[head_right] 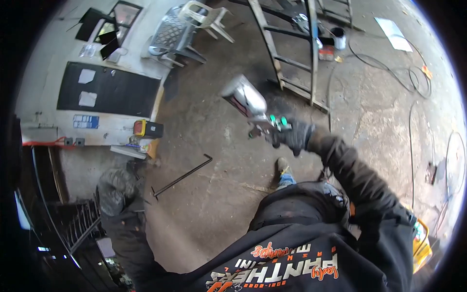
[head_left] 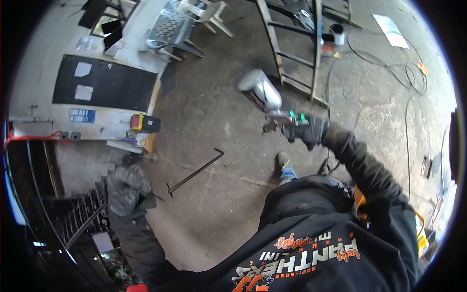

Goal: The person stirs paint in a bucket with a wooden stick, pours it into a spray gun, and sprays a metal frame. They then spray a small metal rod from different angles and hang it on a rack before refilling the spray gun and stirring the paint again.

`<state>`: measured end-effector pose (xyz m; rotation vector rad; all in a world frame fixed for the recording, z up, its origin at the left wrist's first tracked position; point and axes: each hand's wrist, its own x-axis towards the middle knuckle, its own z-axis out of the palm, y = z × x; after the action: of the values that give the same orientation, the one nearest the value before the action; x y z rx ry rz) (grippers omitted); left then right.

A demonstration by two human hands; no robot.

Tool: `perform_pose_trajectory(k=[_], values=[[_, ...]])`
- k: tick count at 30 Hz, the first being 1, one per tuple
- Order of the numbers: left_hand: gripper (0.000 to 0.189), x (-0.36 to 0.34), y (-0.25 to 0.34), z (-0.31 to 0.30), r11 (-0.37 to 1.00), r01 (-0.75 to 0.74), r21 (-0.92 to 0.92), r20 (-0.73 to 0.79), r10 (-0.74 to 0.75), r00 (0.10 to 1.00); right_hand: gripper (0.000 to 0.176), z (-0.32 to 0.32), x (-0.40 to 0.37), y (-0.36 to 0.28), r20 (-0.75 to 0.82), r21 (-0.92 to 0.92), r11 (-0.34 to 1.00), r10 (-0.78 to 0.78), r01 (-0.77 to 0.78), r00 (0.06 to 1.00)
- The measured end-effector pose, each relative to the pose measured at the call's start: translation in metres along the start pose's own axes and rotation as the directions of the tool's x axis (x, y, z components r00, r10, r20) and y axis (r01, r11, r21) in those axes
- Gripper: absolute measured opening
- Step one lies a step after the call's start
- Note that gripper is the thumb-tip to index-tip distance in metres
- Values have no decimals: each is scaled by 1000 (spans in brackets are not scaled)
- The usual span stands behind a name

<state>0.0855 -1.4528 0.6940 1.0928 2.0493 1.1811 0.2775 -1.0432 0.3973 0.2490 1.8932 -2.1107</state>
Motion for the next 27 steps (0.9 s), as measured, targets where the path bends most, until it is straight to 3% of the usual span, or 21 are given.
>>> perform_pose_trajectory(k=[2, 5, 7, 8, 9, 10, 11, 13, 15, 17, 18, 20, 25, 27], values=[[8, 4, 16, 20, 998, 33, 45, 108, -37, 993, 33, -12, -9, -24, -63, -98, 990, -107, 101, 992], [9, 9, 29, 44, 992, -24, 123, 171, 3, 985, 26, -37, 14, -25, -24, -193, 961, -209, 201, 978], [8, 12, 29, 51, 999, 8, 48, 162, -16, 987, 23, -30, 11, -52, -38, -278, 952, -142, 126, 989], [8, 12, 30, 51, 1000, 24, 16, 147, -26, 989, 26, -35, 33, -27, 64, -344, 823, -460, 452, 886], [7, 12, 29, 48, 999, -4, 47, 165, -4, 986, 29, -24, 47, -33, 189, -369, 583, -716, 724, 672], [7, 13, 26, 44, 996, -35, 80, 178, 20, 984, 36, -28, 31, -30, 84, -373, 826, -425, 424, 901], [6, 14, 24, 40, 992, -64, 113, 189, 42, 981, 45, -11, -14, -81, -34, -345, 937, -71, 55, 997], [5, 17, 20, 34, 990, -97, 105, 211, 73, 975, 59, -7, -10, -63, 42, -492, 852, -182, 178, 982], [5, 19, 15, 32, 984, -133, 116, 224, 105, 969, 58, 3, -28, -67, 116, -486, 833, -238, 264, 964], [5, 19, 13, 30, 971, -182, 154, 231, 143, 962, 56, 14, -50, -89, 191, -470, 845, -184, 254, 964], [4, 19, 14, 30, 976, -165, 140, 219, 132, 967, 58, 15, -53, -103, 346, -403, 826, -260, 393, 901], [3, 22, 16, 35, 984, -140, 110, 207, 115, 972, 55, 18, -53, -89, 331, -334, 668, -577, 664, 747], [7, 31, 43, 54, 989, -9, 145, 173, -17, 985, 40, 34, -69, -124, 288, -136, 635, -709, 761, 643], [4, 29, 42, 53, 975, 34, 218, 144, -67, 987, 36, 33, -66, -122, 246, -131, 639, -719, 758, 650]])
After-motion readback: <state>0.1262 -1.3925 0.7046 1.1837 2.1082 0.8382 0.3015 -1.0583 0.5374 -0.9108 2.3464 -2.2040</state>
